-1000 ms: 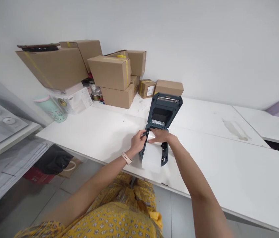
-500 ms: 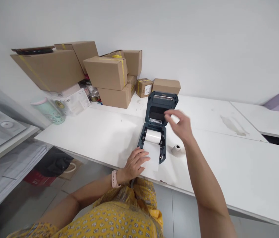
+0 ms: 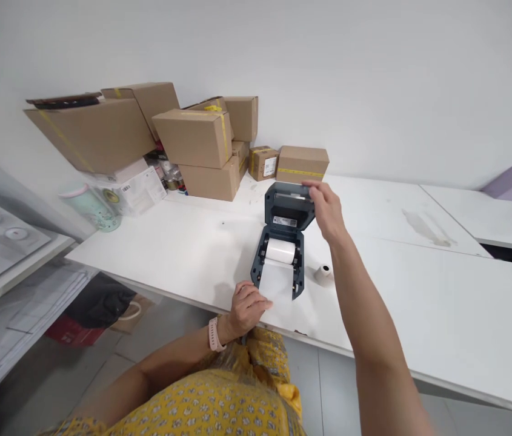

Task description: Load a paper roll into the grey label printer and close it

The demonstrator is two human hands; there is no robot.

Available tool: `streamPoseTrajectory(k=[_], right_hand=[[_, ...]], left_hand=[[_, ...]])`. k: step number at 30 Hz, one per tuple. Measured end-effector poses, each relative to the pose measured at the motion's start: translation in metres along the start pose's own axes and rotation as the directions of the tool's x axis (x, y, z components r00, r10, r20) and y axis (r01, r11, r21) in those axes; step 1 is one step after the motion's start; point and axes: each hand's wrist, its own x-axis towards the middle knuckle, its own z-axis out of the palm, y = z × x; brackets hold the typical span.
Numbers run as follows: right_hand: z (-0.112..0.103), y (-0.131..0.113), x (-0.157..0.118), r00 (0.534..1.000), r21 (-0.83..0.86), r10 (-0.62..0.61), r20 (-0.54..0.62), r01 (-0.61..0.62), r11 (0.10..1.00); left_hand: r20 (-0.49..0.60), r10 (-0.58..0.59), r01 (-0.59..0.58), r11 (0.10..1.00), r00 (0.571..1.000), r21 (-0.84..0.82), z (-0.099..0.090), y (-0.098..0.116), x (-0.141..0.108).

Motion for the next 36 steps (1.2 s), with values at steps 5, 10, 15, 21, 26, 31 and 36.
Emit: streamPoseTrajectory(k=[5,10,15,21,26,31,36], right_hand=[[-0.005,0.003,-0.115,0.979,-0.026,-0.165,0.117,0.169,0.985],[0.013,0.022,-0.177,0.989,-0.061,-0.145,0.025,0.146,0.987],[0.028,0.031,-0.198,0.983,0.067,0.085,-0.165,-0.075,0.995],[0.038,0.033,-0.205,0.958,0.112,0.125,-0.256,-0.098,0.989],[0.041,0.037,-0.199,0.901,0.454,0.392,-0.187,-0.274,0.848],[0.035,0.037,-0.190,0.777,0.601,0.626,0.064,-0.531,0.597],[0.008,0.028,-0.170,0.647,0.377,0.655,0.390,-0.761,0.528]], left_hand=[[-0.001,0.013,-0.013,0.999,1.000,0.052,-0.003,-0.001,-0.008],[-0.044,0.038,-0.034,0.996,0.998,0.085,-0.006,-0.001,-0.011],[-0.017,0.051,-0.049,0.994,0.999,0.096,-0.005,-0.005,-0.014],[0.049,-0.038,0.039,0.999,0.998,-0.017,-0.008,-0.005,-0.012],[-0.030,-0.451,0.422,0.855,0.892,-0.301,-0.009,-0.003,0.027],[0.446,-0.762,0.795,0.145,0.470,-0.589,-0.001,-0.019,0.062],[0.789,-0.521,0.896,-0.094,0.327,-0.434,-0.018,-0.043,0.083]])
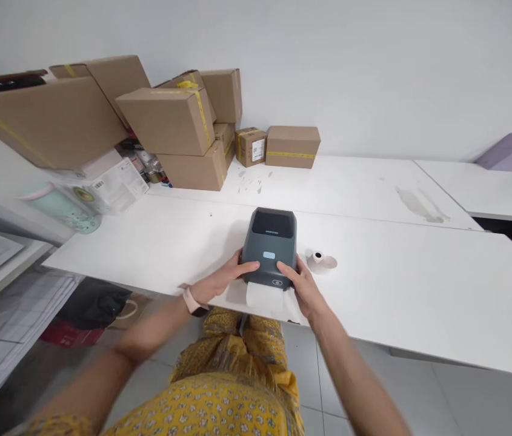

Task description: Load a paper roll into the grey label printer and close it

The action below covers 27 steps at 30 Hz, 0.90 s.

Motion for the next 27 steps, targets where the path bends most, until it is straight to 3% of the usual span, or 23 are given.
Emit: streamPoseTrajectory(k=[3,6,8,11,18,21,23,25,27], right_hand=[[-0.015,-0.025,0.006,0.967,-0.209,0.241,0.082,-0.220,0.953],[-0.023,-0.042,0.017,0.930,-0.296,0.351,0.114,-0.305,0.905],[-0.024,-0.045,0.023,0.926,-0.311,0.358,0.121,-0.307,0.899],[-0.023,-0.043,0.027,0.935,-0.325,0.327,0.141,-0.268,0.907],[-0.022,-0.039,0.023,0.974,-0.299,0.202,0.104,-0.164,0.940],[-0.019,-0.034,0.018,0.973,-0.295,0.214,0.089,-0.180,0.938],[-0.012,-0.022,0.011,0.989,-0.257,0.135,0.061,-0.115,0.960],[-0.001,-0.002,0.002,0.995,-0.230,-0.085,-0.057,0.070,0.971],[0.012,0.022,-0.010,0.908,-0.315,-0.365,-0.208,0.291,0.903]], left_hand=[[0.119,-0.300,0.267,0.935,0.946,0.234,-0.016,0.021,0.010],[0.251,-0.399,0.298,0.885,0.882,0.358,-0.025,0.031,0.026],[0.295,-0.381,0.258,0.888,0.876,0.381,-0.027,0.032,0.034],[0.260,-0.337,0.220,0.894,0.905,0.391,-0.025,0.029,0.037],[0.233,-0.055,-0.002,0.972,0.971,0.237,-0.014,0.025,0.034],[0.186,-0.034,-0.009,0.974,0.982,0.226,-0.012,0.027,0.031],[0.164,-0.052,0.013,0.973,0.985,0.229,-0.011,0.026,0.025],[0.121,-0.029,0.004,0.980,0.992,0.199,-0.007,0.020,0.012],[0.038,0.046,-0.051,0.990,0.998,0.128,0.000,0.006,-0.009]])
